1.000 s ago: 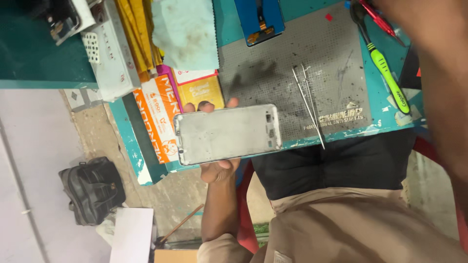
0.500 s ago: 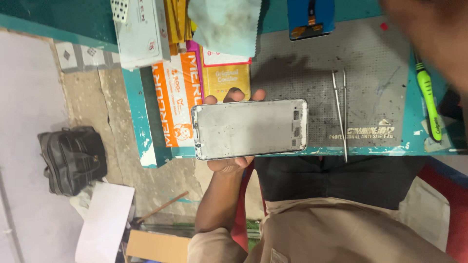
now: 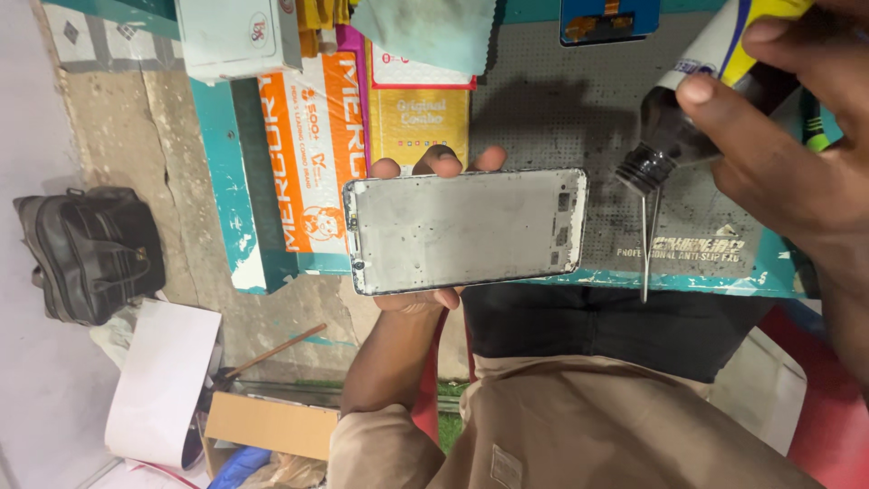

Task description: The person cleans the inside of a disassembled smartphone frame using a metal tool and a liquid from a bottle. They scrape along the edges and corners, apply liquid, and wipe the surface with their finger.

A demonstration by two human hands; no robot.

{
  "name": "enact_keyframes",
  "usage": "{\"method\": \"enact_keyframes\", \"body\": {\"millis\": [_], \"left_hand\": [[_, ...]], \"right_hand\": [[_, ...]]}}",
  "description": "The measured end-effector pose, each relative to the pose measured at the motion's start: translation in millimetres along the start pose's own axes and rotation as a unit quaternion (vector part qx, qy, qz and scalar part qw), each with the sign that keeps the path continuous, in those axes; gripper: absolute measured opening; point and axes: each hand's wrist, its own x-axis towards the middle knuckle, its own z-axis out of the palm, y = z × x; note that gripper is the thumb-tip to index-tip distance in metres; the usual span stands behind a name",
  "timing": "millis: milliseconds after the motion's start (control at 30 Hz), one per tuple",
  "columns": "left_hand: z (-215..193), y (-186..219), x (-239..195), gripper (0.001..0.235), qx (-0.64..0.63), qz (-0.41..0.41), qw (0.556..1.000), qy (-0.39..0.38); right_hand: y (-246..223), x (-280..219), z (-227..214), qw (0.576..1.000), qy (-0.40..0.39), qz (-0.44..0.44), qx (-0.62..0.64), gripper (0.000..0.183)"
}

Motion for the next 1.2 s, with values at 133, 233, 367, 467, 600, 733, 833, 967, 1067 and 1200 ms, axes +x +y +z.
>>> {"method": "enact_keyframes", "body": {"millis": [133,233,367,467,600,733,833,967,1067,1200], "left_hand": [[-2.7,-1.2,-2.5,0.093,0.007,-0.003,1.000,0.001],[-5.8,-1.7,-2.6,0.095,0.005,-0.009,1.000,0.005],[-8.8,-2.8,-5.4,0.095,0.023,-0.010,1.000,-0.002],[-10.3,-4.9,-6.4,0.096,0.041,-0.010,0.999,-0.010],[-14.0,-10.6,-4.0,0.098,0.054,-0.003,0.998,-0.032],[-18.2,-14.0,-2.1,0.100,0.062,0.002,0.997,-0.045],[-22.1,-16.2,1.3,0.101,0.074,0.014,0.995,-0.067],[-23.9,-18.8,1.2,0.103,0.093,0.025,0.992,-0.078],[-24.0,-19.9,1.5,0.107,0.092,0.030,0.992,-0.082],[-25.0,-21.7,2.5,0.109,0.090,0.036,0.991,-0.089]], "right_hand": [[-8.2,-8.7,5.5,0.990,-0.001,0.093,0.103,0.034],[-12.7,-8.7,6.8,0.978,0.003,0.144,0.151,0.029],[-13.9,0.0,3.7,0.999,0.016,0.019,0.032,0.026],[-15.6,8.6,2.3,0.997,0.018,0.017,0.066,0.027],[-14.2,11.4,1.2,0.998,0.023,-0.011,0.063,0.028],[-13.7,0.1,4.6,0.995,0.010,0.023,0.092,0.033],[-12.6,-8.3,6.9,0.993,0.000,0.043,0.110,0.042],[-14.4,-11.9,4.9,0.998,-0.013,0.031,0.044,0.047],[-13.1,-5.1,2.7,0.999,-0.018,0.013,0.026,0.045],[-8.3,4.4,2.6,0.999,-0.008,-0.028,0.020,0.042]]}}
